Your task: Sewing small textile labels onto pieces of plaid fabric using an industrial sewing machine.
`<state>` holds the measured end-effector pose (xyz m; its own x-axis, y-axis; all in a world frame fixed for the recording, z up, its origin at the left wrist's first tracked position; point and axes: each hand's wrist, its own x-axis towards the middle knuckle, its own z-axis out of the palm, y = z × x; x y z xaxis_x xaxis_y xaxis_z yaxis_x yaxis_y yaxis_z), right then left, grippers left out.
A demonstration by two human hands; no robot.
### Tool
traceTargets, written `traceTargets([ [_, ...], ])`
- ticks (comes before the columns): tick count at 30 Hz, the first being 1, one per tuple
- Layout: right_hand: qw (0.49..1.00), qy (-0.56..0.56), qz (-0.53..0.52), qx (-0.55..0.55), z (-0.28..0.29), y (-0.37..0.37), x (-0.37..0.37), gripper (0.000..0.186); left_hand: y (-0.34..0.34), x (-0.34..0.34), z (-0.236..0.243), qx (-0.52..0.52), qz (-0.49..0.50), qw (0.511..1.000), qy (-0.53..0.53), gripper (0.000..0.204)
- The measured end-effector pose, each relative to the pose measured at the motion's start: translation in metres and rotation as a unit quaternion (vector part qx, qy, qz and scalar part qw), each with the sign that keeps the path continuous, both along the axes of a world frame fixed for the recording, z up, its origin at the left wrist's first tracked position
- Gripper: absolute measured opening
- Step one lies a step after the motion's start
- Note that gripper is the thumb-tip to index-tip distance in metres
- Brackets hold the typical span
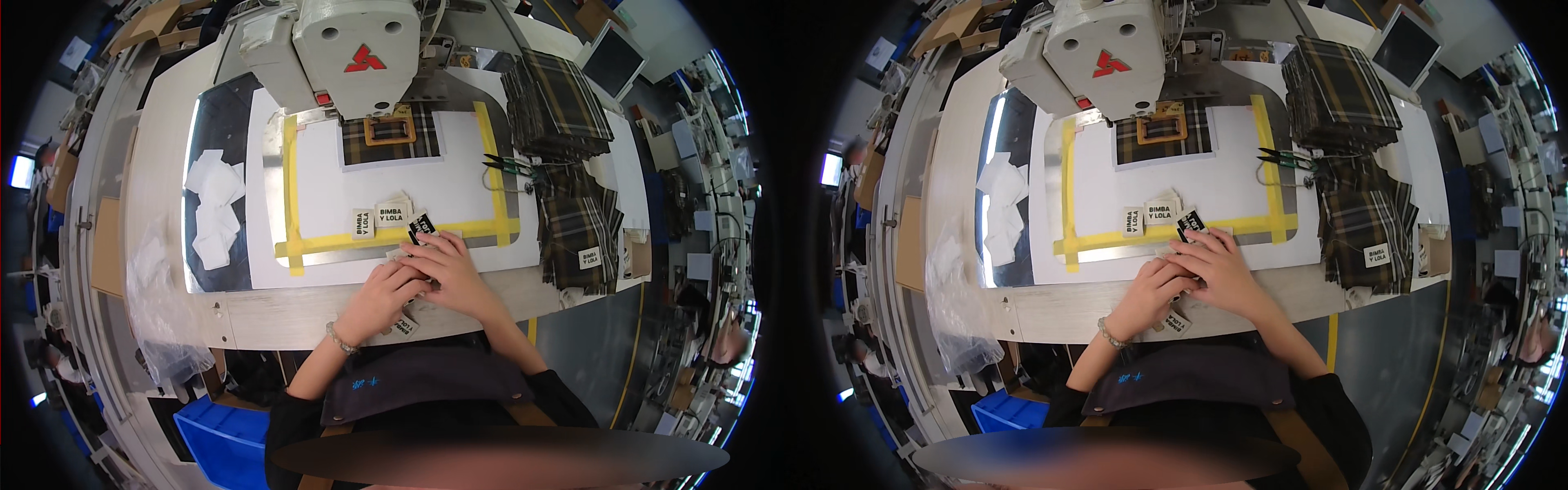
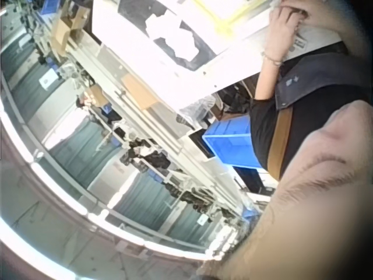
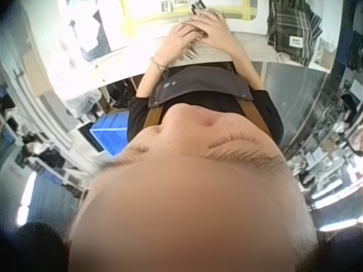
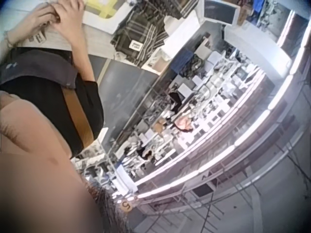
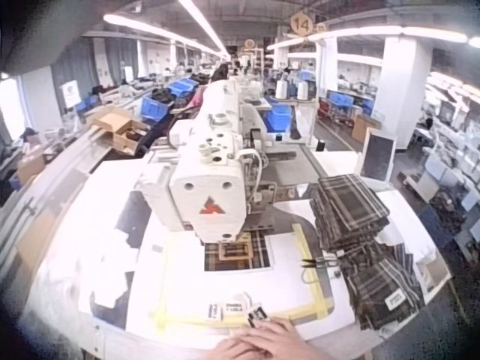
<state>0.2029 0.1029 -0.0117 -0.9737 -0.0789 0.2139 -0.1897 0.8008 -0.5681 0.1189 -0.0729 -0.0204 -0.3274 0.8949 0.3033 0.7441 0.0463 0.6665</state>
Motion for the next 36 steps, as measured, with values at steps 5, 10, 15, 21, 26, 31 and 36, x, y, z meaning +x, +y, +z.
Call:
traceTargets([
  [5, 0.995, -0.01, -0.036, -0.093, 0.004, -0.002, -0.002, 0.054, 0.012, -0.004, 0.006, 0.029, 0.035, 0.997, -0.063, 0.035],
  [10, 0.981, 0.003, -0.079, -0.176, 0.009, 0.0, -0.015, 0.053, 0.028, -0.02, 0.027, 0.034, 0.085, 0.994, -0.066, 0.034],
  [15, 0.969, 0.083, -0.154, -0.172, 0.013, 0.0, -0.037, 0.052, 0.037, -0.025, 0.026, -0.013, 0.199, 0.973, 0.115, 0.046],
  [21, 0.978, 0.081, -0.18, -0.068, -0.002, 0.016, -0.039, 0.047, 0.016, -0.02, 0.018, -0.015, 0.282, 0.945, 0.163, 0.056],
  [26, 0.983, 0.077, -0.159, -0.053, -0.002, 0.021, -0.035, 0.044, -0.022, -0.003, -0.007, 0.061, 0.218, 0.958, 0.176, 0.061],
  [31, 0.986, 0.069, -0.145, -0.037, -0.001, 0.022, -0.038, 0.042, -0.032, 0.03, 0.0, -0.118, 0.039, 0.98, 0.155, 0.049],
  [36, 0.987, 0.067, -0.143, -0.024, 0.0, 0.021, -0.038, 0.04, -0.03, 0.028, -0.003, -0.124, 0.052, 0.986, 0.1, 0.037],
])
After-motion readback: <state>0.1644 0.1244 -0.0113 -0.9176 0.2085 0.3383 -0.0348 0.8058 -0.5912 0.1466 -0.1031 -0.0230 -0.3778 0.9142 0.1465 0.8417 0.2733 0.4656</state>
